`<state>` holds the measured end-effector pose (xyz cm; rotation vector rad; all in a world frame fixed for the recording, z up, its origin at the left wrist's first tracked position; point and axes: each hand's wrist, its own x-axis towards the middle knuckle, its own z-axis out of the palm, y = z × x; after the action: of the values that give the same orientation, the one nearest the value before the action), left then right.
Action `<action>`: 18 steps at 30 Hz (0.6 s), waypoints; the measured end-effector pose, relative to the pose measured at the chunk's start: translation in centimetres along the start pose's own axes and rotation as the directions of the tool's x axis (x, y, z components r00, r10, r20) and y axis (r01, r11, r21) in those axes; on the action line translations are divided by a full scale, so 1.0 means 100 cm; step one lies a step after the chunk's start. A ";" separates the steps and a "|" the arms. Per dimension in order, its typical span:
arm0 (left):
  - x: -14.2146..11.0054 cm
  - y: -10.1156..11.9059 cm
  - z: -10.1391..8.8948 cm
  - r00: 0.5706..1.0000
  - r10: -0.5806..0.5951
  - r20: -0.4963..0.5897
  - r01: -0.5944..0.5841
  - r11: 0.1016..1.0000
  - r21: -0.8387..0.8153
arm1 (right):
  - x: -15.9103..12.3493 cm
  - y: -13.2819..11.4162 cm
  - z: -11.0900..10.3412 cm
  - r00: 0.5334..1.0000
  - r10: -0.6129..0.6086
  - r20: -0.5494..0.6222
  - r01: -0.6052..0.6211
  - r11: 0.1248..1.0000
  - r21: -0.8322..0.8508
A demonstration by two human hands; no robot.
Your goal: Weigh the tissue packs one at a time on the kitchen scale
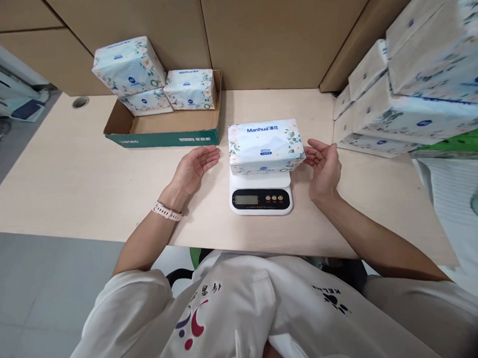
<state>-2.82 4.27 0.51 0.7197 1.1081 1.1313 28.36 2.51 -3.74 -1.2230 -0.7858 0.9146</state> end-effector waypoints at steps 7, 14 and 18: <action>0.001 0.001 -0.001 1.000 -0.015 -0.004 0.015 1.000 -0.020 | 0.003 0.004 0.002 0.999 -0.031 0.019 0.031 0.999 -0.039; -0.001 0.003 -0.001 1.000 -0.020 0.015 0.020 0.999 -0.027 | 0.004 0.003 0.003 1.000 -0.027 0.010 0.028 0.998 -0.052; -0.001 0.003 0.000 1.000 -0.028 0.012 0.028 0.999 -0.029 | 0.005 0.005 0.003 1.000 -0.015 0.008 0.015 0.999 -0.048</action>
<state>-2.95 4.27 0.76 0.6857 1.0870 1.1159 28.26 3.13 -4.15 -1.2542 -0.8263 0.8931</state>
